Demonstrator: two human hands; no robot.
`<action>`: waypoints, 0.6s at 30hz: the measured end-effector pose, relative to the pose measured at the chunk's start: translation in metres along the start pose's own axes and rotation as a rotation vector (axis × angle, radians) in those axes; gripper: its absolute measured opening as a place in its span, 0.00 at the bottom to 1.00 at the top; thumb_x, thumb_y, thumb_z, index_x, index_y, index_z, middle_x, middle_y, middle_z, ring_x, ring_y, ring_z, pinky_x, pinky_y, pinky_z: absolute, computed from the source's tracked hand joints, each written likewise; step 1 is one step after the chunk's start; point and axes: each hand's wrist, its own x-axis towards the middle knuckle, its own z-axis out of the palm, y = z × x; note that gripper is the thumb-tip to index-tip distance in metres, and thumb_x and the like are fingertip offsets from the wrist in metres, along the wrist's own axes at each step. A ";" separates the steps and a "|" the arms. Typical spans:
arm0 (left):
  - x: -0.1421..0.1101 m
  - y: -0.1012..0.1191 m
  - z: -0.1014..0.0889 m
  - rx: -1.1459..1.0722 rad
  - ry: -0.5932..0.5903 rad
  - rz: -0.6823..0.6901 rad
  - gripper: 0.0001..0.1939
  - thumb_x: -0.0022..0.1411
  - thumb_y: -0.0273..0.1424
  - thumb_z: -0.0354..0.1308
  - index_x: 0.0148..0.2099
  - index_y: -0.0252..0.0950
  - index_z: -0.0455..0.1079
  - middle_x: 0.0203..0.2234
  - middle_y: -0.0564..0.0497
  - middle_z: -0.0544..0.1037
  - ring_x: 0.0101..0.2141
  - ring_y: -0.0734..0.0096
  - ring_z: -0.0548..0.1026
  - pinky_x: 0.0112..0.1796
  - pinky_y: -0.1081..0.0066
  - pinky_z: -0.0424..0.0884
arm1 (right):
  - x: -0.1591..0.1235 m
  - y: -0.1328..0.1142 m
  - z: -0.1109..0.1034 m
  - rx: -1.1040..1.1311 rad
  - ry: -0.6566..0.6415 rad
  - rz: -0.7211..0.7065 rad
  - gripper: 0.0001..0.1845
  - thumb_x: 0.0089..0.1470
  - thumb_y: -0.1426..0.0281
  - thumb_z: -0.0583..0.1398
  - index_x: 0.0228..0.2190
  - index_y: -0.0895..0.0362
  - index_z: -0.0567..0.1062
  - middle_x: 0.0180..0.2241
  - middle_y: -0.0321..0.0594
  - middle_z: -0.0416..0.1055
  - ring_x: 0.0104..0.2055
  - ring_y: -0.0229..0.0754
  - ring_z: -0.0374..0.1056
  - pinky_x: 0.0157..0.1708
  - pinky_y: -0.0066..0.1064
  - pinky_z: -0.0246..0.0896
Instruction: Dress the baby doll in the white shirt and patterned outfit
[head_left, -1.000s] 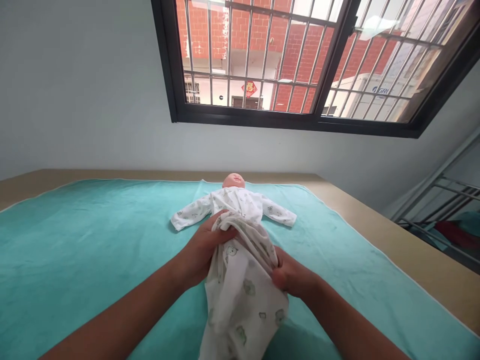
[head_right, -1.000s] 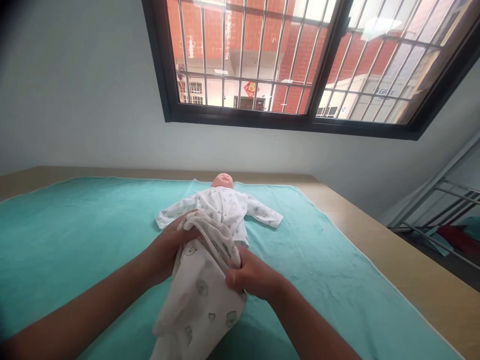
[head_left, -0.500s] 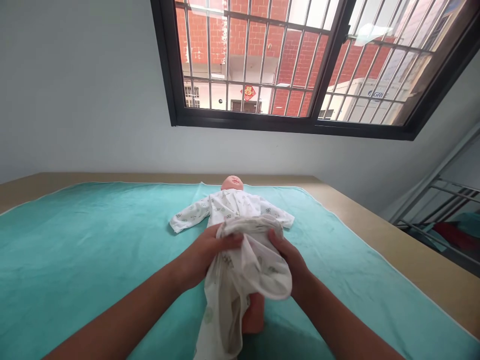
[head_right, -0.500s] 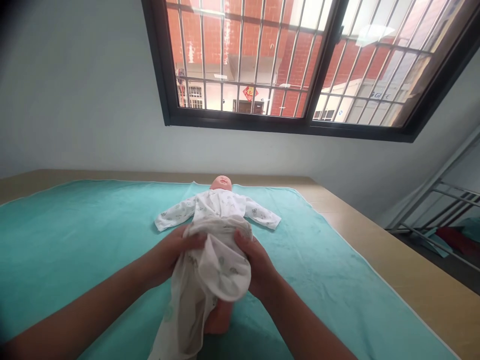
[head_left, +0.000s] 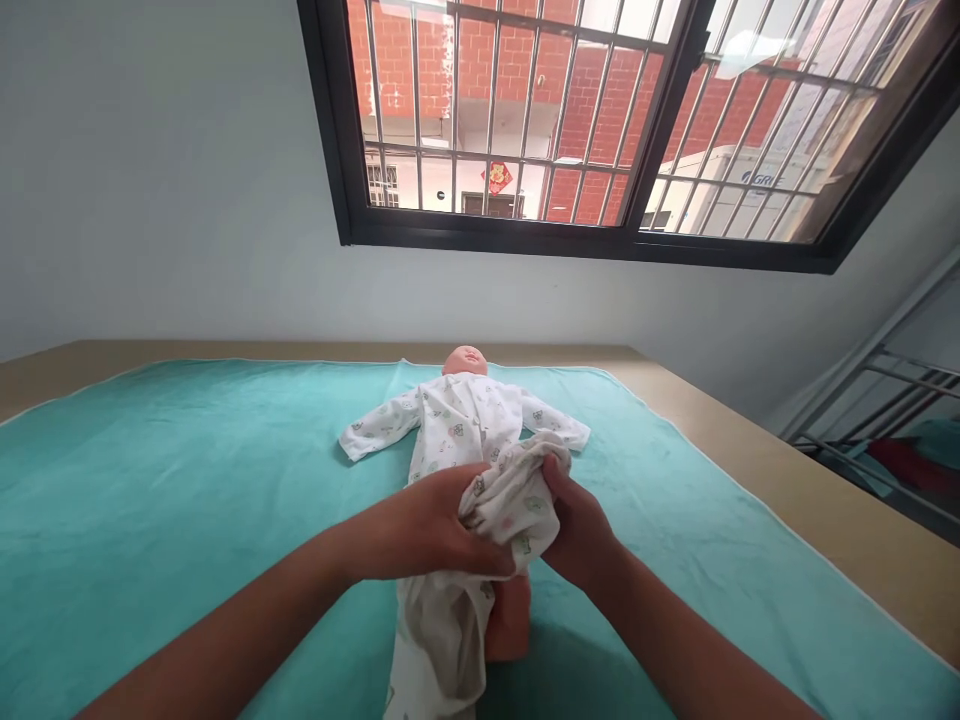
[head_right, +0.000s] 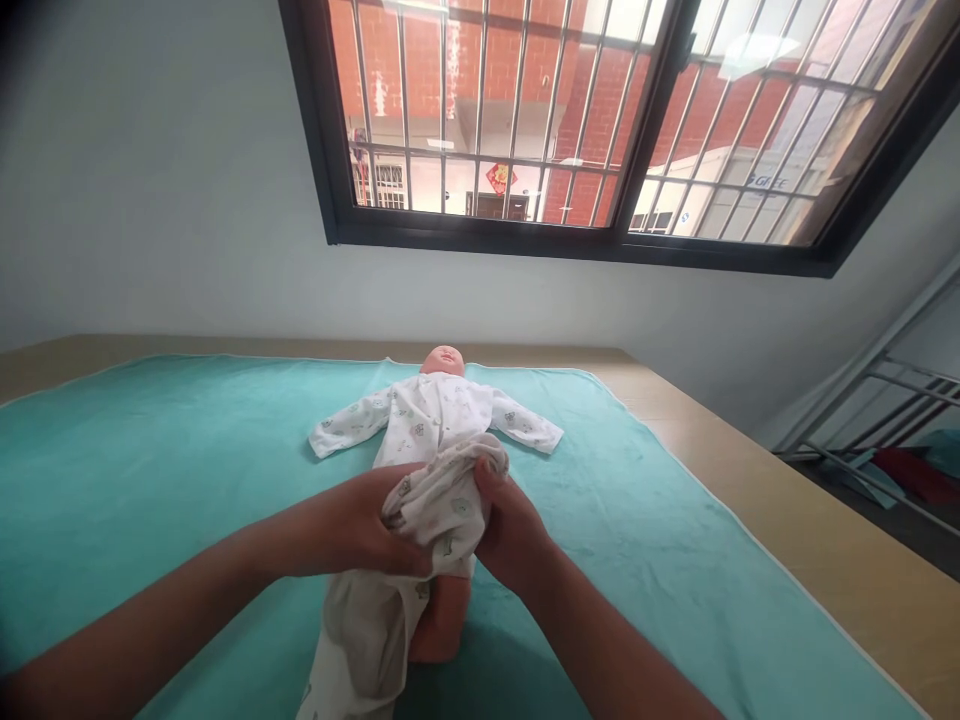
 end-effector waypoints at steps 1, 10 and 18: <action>-0.001 0.004 -0.001 -0.012 0.033 0.005 0.17 0.54 0.33 0.65 0.47 0.39 0.71 0.38 0.51 0.76 0.39 0.63 0.73 0.37 0.69 0.69 | -0.001 -0.001 -0.001 -0.014 -0.038 0.016 0.38 0.46 0.42 0.60 0.47 0.58 0.73 0.41 0.47 0.76 0.49 0.52 0.69 0.48 0.41 0.63; -0.022 0.032 0.006 -0.121 -0.025 -0.051 0.11 0.59 0.32 0.59 0.44 0.38 0.72 0.28 0.53 0.74 0.27 0.71 0.71 0.30 0.72 0.68 | -0.012 -0.024 0.009 -0.271 -0.383 0.030 0.46 0.39 0.38 0.61 0.50 0.57 0.72 0.45 0.48 0.74 0.50 0.52 0.68 0.44 0.38 0.64; -0.008 0.008 0.016 -0.144 0.009 -0.082 0.15 0.50 0.29 0.62 0.43 0.36 0.73 0.32 0.51 0.75 0.33 0.67 0.72 0.33 0.71 0.68 | -0.037 -0.007 0.041 -0.570 0.095 0.105 0.23 0.38 0.74 0.65 0.41 0.57 0.77 0.35 0.38 0.76 0.39 0.46 0.70 0.38 0.33 0.64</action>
